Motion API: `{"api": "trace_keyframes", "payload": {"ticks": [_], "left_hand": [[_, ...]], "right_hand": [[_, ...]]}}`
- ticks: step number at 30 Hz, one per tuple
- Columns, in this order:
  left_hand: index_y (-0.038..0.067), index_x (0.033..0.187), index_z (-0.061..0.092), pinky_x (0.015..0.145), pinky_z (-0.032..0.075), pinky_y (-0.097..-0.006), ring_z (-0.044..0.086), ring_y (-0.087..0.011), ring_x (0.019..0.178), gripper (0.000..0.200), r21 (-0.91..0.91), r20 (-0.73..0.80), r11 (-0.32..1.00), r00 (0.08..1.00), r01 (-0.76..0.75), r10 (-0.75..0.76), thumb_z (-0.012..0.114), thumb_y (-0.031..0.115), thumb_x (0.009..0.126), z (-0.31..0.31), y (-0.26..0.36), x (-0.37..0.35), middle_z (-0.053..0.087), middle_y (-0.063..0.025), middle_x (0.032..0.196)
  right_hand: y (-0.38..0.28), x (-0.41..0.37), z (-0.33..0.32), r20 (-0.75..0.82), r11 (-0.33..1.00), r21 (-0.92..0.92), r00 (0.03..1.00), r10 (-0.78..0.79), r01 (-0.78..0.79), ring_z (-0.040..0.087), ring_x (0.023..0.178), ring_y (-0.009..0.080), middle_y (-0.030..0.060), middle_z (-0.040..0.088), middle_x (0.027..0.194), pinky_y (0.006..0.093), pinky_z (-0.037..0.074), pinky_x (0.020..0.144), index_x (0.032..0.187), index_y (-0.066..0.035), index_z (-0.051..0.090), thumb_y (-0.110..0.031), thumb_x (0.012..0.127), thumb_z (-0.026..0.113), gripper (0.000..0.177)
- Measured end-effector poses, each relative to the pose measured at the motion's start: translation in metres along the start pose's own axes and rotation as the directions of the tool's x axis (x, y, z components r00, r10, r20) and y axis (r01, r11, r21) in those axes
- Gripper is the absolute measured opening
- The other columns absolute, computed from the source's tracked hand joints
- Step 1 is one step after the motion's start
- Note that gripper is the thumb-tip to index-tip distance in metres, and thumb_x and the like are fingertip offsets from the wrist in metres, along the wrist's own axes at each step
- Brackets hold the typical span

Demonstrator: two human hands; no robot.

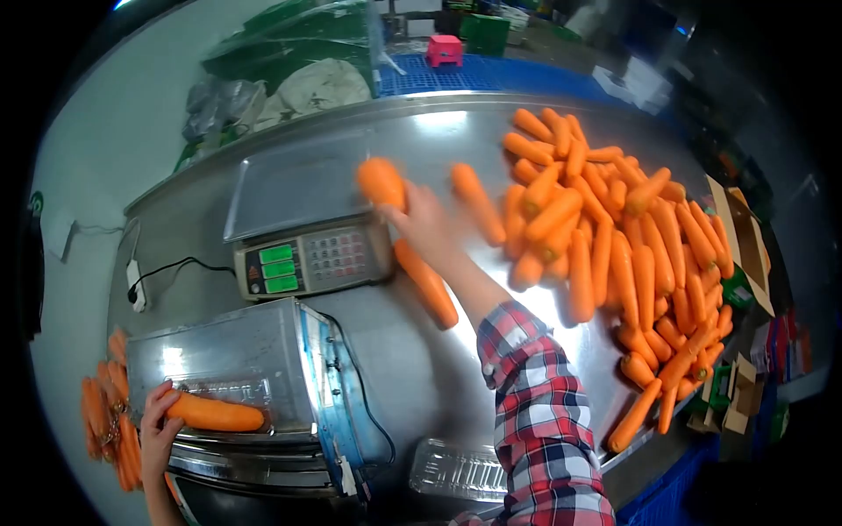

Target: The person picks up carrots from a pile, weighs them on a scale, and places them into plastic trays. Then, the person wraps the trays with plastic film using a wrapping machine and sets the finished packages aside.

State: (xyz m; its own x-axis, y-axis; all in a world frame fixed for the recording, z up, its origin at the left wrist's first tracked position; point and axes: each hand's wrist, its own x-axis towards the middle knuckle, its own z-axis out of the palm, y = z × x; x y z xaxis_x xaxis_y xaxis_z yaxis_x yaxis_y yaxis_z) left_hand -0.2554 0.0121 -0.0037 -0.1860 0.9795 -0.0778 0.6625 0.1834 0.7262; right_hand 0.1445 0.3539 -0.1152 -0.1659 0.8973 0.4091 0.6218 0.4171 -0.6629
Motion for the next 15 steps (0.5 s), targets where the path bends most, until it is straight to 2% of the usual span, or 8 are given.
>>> {"api": "trace_keyframes", "payload": {"ticks": [3,4,7,10,12,13,14,15], "left_hand": [[0.005,0.111,0.06,0.101,0.033,-0.036,0.044,-0.0278,0.119,0.039,-0.014,-0.01,0.999,0.999,-0.041,0.041,0.063,0.007,0.072,0.0,-0.005,-0.001,0.047,-0.0137,0.127],[0.005,0.11,0.061,0.1,0.033,-0.0359,0.045,-0.0281,0.118,0.038,0.004,-0.017,0.999,0.999,-0.04,0.04,0.063,0.008,0.073,0.0,-0.007,-0.002,0.047,-0.0138,0.127],[0.005,0.11,0.061,0.1,0.034,-0.0356,0.045,-0.0283,0.118,0.039,0.068,-0.008,0.997,0.999,-0.038,0.038,0.064,0.007,0.071,-0.001,0.001,-0.004,0.048,-0.0144,0.127],[0.005,0.111,0.061,0.1,0.035,-0.0341,0.046,-0.0279,0.117,0.041,0.104,-0.009,0.994,0.999,-0.04,0.041,0.065,0.004,0.07,-0.002,0.001,-0.004,0.048,-0.0138,0.126],[0.006,0.111,0.06,0.098,0.036,-0.0331,0.047,-0.0269,0.116,0.041,0.131,-0.012,0.99,0.998,-0.052,0.055,0.065,0.003,0.071,-0.002,0.001,-0.004,0.049,-0.0127,0.125],[0.006,0.112,0.06,0.097,0.037,-0.0323,0.047,-0.0262,0.115,0.04,0.144,-0.014,0.987,0.997,-0.067,0.069,0.065,0.002,0.072,-0.002,0.001,-0.004,0.049,-0.0119,0.125],[0.007,0.112,0.06,0.096,0.038,-0.0318,0.048,-0.0256,0.115,0.04,0.131,-0.017,0.99,0.998,-0.061,0.064,0.065,0.001,0.072,-0.002,0.001,-0.006,0.049,-0.0113,0.126],[0.008,0.113,0.06,0.095,0.039,-0.0313,0.048,-0.0249,0.115,0.041,0.119,-0.018,0.991,0.997,-0.068,0.071,0.065,0.0,0.073,-0.001,0.002,-0.006,0.048,-0.0108,0.126]], "right_hand": [[-0.021,0.04,0.039,0.132,0.926,-0.301,0.972,-0.194,0.226,0.055,0.085,0.0349,0.0178,0.057,0.09,0.0426,0.045,0.078,0.106,-0.002,0.055,-0.031,0.078,0.066,0.042],[-0.03,0.045,0.048,0.159,0.91,-0.351,0.972,-0.175,0.221,0.054,0.093,0.0358,0.0187,0.058,0.094,0.0431,0.044,0.082,0.102,-0.002,0.055,-0.033,0.077,0.066,0.041],[-0.045,0.058,0.063,0.192,0.928,-0.356,0.981,-0.04,0.107,0.055,0.095,0.0359,0.0195,0.058,0.097,0.043,0.045,0.082,0.102,-0.002,0.056,-0.034,0.079,0.065,0.04],[-0.055,0.05,0.044,0.152,0.918,-0.377,0.986,-0.068,0.121,0.056,0.093,0.037,0.0202,0.058,0.101,0.0437,0.046,0.081,0.102,-0.001,0.056,-0.035,0.081,0.063,0.04],[-0.067,0.037,0.007,0.252,0.822,-0.484,0.948,-0.195,0.298,0.057,0.093,0.0374,0.0206,0.058,0.103,0.0438,0.046,0.081,0.105,-0.001,0.057,-0.035,0.082,0.062,0.041],[-0.051,0.035,0.004,0.163,0.812,-0.474,0.94,-0.301,0.342,0.056,0.095,0.0367,0.0211,0.057,0.105,0.043,0.046,0.083,0.109,-0.001,0.057,-0.032,0.083,0.061,0.041],[-0.037,0.029,-0.002,0.062,0.92,-0.353,0.985,-0.16,0.172,0.054,0.098,0.0356,0.0213,0.056,0.107,0.0406,0.045,0.086,0.11,0.0,0.057,-0.03,0.085,0.06,0.04],[-0.024,0.025,-0.01,0.024,0.933,-0.311,0.983,-0.181,0.18,0.053,0.098,0.0359,0.0221,0.055,0.106,0.0414,0.044,0.085,0.11,0.0,0.057,-0.03,0.086,0.057,0.038]]}}
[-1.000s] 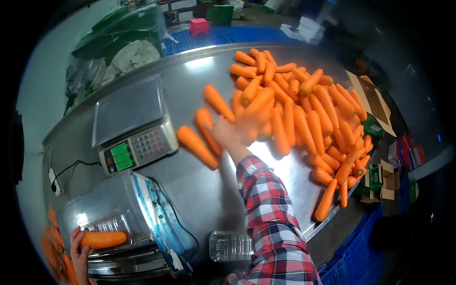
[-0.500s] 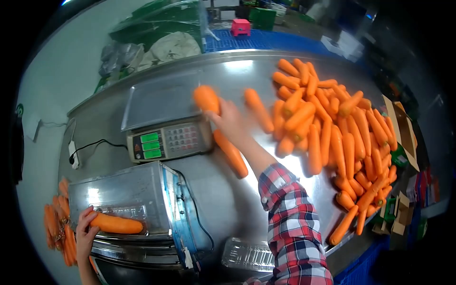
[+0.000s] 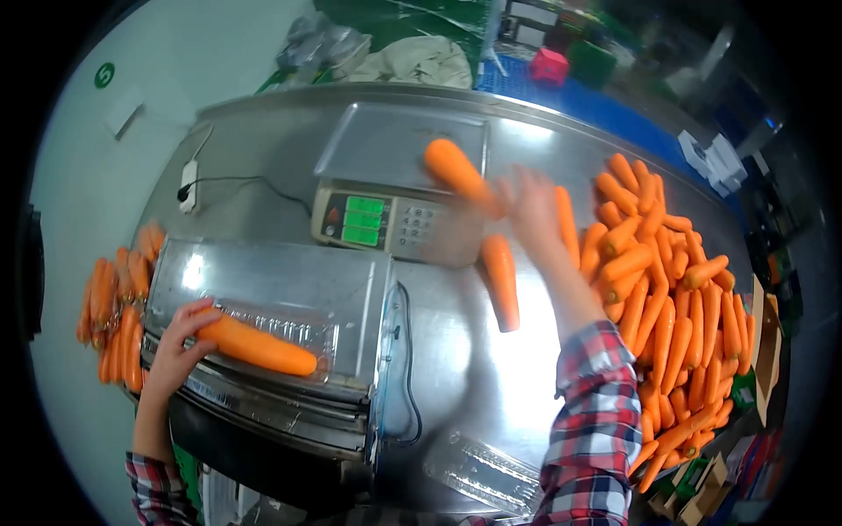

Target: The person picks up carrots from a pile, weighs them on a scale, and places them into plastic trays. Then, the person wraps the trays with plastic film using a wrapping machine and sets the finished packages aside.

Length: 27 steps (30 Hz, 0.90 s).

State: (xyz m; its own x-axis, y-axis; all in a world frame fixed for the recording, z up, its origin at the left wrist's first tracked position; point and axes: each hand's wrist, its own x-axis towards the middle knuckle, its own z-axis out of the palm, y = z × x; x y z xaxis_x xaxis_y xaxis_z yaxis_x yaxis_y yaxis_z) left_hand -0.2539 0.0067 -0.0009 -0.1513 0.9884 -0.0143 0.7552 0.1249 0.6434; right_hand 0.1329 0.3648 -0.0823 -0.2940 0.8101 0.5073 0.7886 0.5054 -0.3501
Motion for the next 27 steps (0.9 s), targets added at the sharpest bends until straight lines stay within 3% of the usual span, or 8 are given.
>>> {"api": "trace_keyframes", "payload": {"ticks": [7,10,13,19,25,27], "left_hand": [[0.009,0.113,0.06,0.092,0.04,-0.0288,0.048,-0.0225,0.114,0.043,-0.083,0.002,0.996,1.0,-0.018,0.018,0.063,-0.004,0.072,0.001,-0.003,-0.002,0.047,-0.0095,0.127],[0.01,0.113,0.06,0.092,0.04,-0.0288,0.048,-0.0223,0.114,0.043,-0.084,0.01,0.996,1.0,-0.021,0.022,0.064,-0.003,0.072,-0.001,-0.003,-0.001,0.048,-0.0093,0.126],[0.012,0.112,0.061,0.093,0.042,-0.0311,0.048,-0.0237,0.116,0.043,-0.044,0.007,0.998,0.999,-0.039,0.04,0.067,-0.001,0.071,-0.001,-0.002,-0.001,0.048,-0.0083,0.126],[0.011,0.113,0.061,0.096,0.041,-0.0331,0.048,-0.0253,0.117,0.047,0.013,0.013,0.999,0.999,-0.04,0.04,0.068,-0.001,0.069,-0.002,-0.003,0.001,0.049,-0.0091,0.124],[0.007,0.115,0.059,0.095,0.041,-0.0339,0.048,-0.0266,0.115,0.047,0.032,0.029,0.998,0.998,0.058,-0.059,0.069,0.002,0.069,-0.005,0.008,0.003,0.049,-0.0107,0.124],[0.007,0.115,0.059,0.095,0.041,-0.0336,0.049,-0.0275,0.114,0.047,0.002,0.027,0.997,0.997,0.075,-0.075,0.07,0.003,0.069,-0.006,0.009,0.005,0.05,-0.012,0.123]], "right_hand": [[0.044,-0.023,-0.025,-0.057,0.981,0.132,0.987,0.152,-0.144,0.051,0.104,0.0362,0.0224,0.053,0.11,0.0397,0.04,0.091,0.117,0.003,0.052,-0.03,0.089,0.053,0.043],[0.044,-0.023,-0.024,-0.065,0.977,0.162,0.987,0.148,-0.136,0.049,0.106,0.036,0.0221,0.052,0.113,0.0399,0.039,0.092,0.116,0.003,0.052,-0.031,0.089,0.052,0.043],[0.042,-0.017,-0.011,0.004,0.986,0.084,0.989,0.146,-0.146,0.05,0.107,0.0317,0.0205,0.05,0.115,0.0349,0.039,0.093,0.12,0.001,0.051,-0.037,0.094,0.045,0.046],[0.011,-0.003,0.019,-0.084,0.998,0.023,0.994,0.064,-0.062,0.049,0.107,0.0346,0.021,0.051,0.116,0.0379,0.039,0.093,0.121,0.002,0.049,-0.037,0.092,0.048,0.049],[-0.001,0.036,0.041,-0.059,0.999,-0.048,0.998,0.007,-0.01,0.051,0.105,0.0366,0.0218,0.055,0.11,0.0412,0.041,0.091,0.12,0.0,0.049,-0.04,0.089,0.051,0.051],[-0.02,0.044,0.033,0.175,0.97,-0.241,0.981,0.084,-0.04,0.055,0.1,0.0366,0.0212,0.057,0.108,0.0433,0.045,0.086,0.118,-0.001,0.05,-0.046,0.084,0.056,0.056]]}}
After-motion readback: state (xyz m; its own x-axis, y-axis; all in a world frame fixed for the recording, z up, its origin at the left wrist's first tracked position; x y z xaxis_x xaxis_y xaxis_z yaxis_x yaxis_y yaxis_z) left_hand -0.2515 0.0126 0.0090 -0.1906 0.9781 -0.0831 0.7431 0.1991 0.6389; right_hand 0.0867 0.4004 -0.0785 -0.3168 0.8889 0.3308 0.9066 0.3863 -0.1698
